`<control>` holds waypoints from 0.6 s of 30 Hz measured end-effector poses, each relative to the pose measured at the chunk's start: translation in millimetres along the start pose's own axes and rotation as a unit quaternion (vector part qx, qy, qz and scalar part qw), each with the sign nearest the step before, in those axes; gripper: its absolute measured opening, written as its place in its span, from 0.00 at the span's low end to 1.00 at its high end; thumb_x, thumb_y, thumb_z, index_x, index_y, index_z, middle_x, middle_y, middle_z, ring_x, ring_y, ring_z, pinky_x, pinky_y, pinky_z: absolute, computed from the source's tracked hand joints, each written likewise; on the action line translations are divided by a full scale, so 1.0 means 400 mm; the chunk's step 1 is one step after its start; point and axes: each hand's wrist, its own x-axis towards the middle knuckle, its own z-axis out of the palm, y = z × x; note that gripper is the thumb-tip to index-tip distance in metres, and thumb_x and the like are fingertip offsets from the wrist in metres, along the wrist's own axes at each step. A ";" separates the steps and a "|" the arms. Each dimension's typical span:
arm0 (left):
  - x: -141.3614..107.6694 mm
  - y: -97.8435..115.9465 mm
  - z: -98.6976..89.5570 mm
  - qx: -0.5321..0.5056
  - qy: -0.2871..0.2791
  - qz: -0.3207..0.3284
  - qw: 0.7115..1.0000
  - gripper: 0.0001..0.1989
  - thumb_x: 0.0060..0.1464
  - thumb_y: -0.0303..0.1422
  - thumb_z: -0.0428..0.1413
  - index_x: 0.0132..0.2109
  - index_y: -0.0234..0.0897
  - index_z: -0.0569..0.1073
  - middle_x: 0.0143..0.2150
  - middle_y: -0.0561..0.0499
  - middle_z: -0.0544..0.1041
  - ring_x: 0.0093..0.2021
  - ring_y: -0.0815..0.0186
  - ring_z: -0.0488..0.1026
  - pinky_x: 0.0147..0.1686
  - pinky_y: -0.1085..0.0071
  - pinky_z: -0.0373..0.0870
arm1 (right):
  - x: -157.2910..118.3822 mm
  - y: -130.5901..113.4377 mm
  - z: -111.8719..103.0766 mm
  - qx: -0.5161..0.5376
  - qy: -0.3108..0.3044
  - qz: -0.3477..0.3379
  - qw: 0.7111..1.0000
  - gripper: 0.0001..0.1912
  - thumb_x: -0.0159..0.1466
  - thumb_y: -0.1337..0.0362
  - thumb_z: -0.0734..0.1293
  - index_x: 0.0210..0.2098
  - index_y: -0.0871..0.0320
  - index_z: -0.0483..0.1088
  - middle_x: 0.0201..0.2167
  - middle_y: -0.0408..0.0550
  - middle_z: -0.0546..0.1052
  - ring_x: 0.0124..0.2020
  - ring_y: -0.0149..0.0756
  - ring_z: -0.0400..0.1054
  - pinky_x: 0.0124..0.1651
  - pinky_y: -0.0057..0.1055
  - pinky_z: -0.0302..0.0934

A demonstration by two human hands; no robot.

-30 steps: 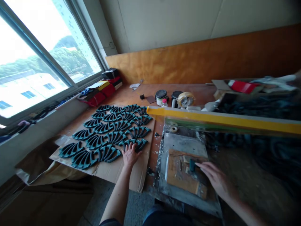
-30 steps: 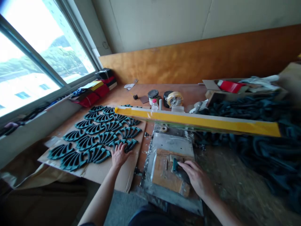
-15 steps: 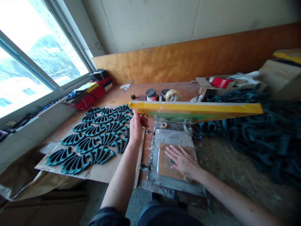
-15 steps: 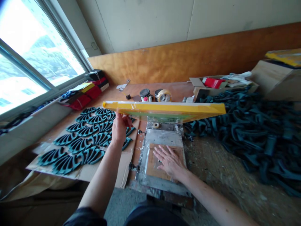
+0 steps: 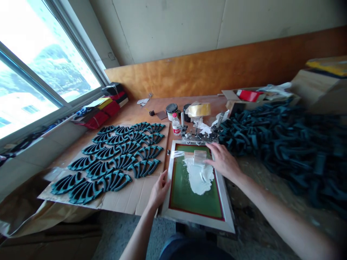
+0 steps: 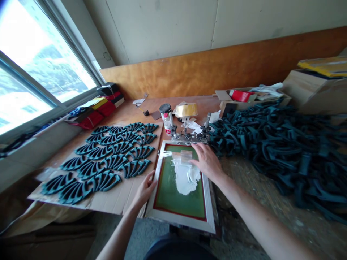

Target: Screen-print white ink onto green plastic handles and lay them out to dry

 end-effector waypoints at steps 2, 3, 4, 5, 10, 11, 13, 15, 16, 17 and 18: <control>0.015 -0.020 0.007 0.022 -0.011 0.002 1.000 0.30 0.53 0.44 0.54 0.62 0.39 0.65 0.28 0.54 0.76 0.30 0.66 0.73 0.33 0.72 0.68 | 0.024 -0.063 0.019 -0.013 -0.082 -0.016 0.996 0.15 0.59 0.63 0.68 0.46 0.58 0.68 0.42 0.53 0.74 0.45 0.44 0.67 0.46 0.37 0.64; 0.020 -0.025 0.007 0.025 -0.017 0.000 1.000 0.30 0.54 0.44 0.54 0.61 0.40 0.65 0.29 0.53 0.76 0.31 0.65 0.73 0.33 0.72 0.68 | 0.020 -0.085 0.032 -0.017 -0.122 -0.016 0.992 0.09 0.59 0.66 0.68 0.41 0.57 0.69 0.38 0.50 0.75 0.41 0.42 0.68 0.42 0.34 0.63; 0.023 -0.029 0.005 0.029 -0.021 -0.002 0.999 0.29 0.54 0.45 0.54 0.61 0.40 0.66 0.30 0.53 0.77 0.31 0.65 0.74 0.34 0.71 0.69 | 0.006 -0.100 0.044 -0.019 -0.150 -0.017 0.988 0.05 0.60 0.68 0.66 0.36 0.56 0.69 0.35 0.49 0.75 0.38 0.40 0.68 0.40 0.32 0.63; 0.025 -0.031 0.003 0.031 -0.026 -0.004 0.999 0.29 0.53 0.45 0.54 0.61 0.40 0.66 0.31 0.53 0.77 0.32 0.64 0.74 0.34 0.71 0.69 | -0.016 -0.110 0.055 -0.019 -0.165 -0.025 0.986 0.04 0.60 0.70 0.64 0.34 0.56 0.69 0.32 0.48 0.74 0.37 0.39 0.67 0.38 0.31 0.61; 0.025 -0.039 0.001 0.020 -0.036 0.004 0.999 0.30 0.54 0.45 0.52 0.61 0.36 0.65 0.34 0.50 0.79 0.35 0.63 0.75 0.37 0.70 0.69 | -0.136 -0.106 0.045 0.041 -0.176 -0.187 0.966 0.11 0.58 0.76 0.58 0.31 0.58 0.69 0.31 0.49 0.73 0.37 0.39 0.65 0.40 0.32 0.59; 0.024 -0.039 0.002 0.017 -0.036 0.005 0.999 0.30 0.54 0.45 0.52 0.61 0.36 0.65 0.35 0.50 0.79 0.35 0.63 0.75 0.37 0.70 0.69 | -0.144 -0.101 0.034 0.056 -0.191 -0.215 0.956 0.10 0.58 0.76 0.59 0.31 0.58 0.69 0.31 0.49 0.73 0.37 0.39 0.65 0.40 0.33 0.59; 0.022 -0.039 0.004 0.010 -0.035 0.005 0.999 0.29 0.54 0.45 0.52 0.61 0.36 0.66 0.34 0.50 0.79 0.35 0.63 0.75 0.36 0.70 0.69 | -0.140 -0.095 0.017 0.079 -0.219 -0.231 0.945 0.10 0.56 0.76 0.61 0.30 0.57 0.69 0.30 0.47 0.73 0.36 0.38 0.65 0.38 0.32 0.58; 0.021 -0.038 0.006 0.000 -0.029 0.000 1.000 0.29 0.54 0.45 0.53 0.60 0.37 0.67 0.33 0.50 0.78 0.34 0.63 0.75 0.36 0.70 0.69 | -0.134 -0.097 0.012 0.085 -0.206 -0.199 0.954 0.09 0.56 0.76 0.61 0.28 0.56 0.68 0.28 0.46 0.73 0.34 0.37 0.65 0.37 0.31 0.58; 0.020 -0.038 0.007 -0.005 -0.024 -0.003 1.000 0.29 0.53 0.46 0.53 0.59 0.37 0.67 0.33 0.51 0.78 0.33 0.63 0.75 0.35 0.70 0.69 | -0.137 -0.101 0.015 0.082 -0.180 -0.183 0.963 0.10 0.58 0.76 0.60 0.29 0.56 0.69 0.29 0.46 0.73 0.35 0.38 0.65 0.37 0.32 0.59; 0.020 -0.037 0.007 -0.010 -0.019 -0.007 1.000 0.29 0.53 0.46 0.54 0.59 0.37 0.67 0.32 0.51 0.78 0.33 0.63 0.75 0.35 0.70 0.70 | -0.145 -0.106 0.021 0.078 -0.147 -0.178 0.970 0.11 0.59 0.76 0.59 0.30 0.57 0.70 0.30 0.47 0.73 0.36 0.38 0.65 0.38 0.32 0.59; 0.019 -0.037 0.008 -0.013 -0.013 -0.010 1.000 0.30 0.53 0.47 0.54 0.59 0.37 0.68 0.32 0.51 0.78 0.33 0.64 0.75 0.35 0.70 0.70 | -0.158 -0.111 0.027 0.076 -0.116 -0.183 0.973 0.12 0.60 0.75 0.58 0.32 0.58 0.71 0.31 0.49 0.74 0.38 0.39 0.66 0.39 0.33 0.60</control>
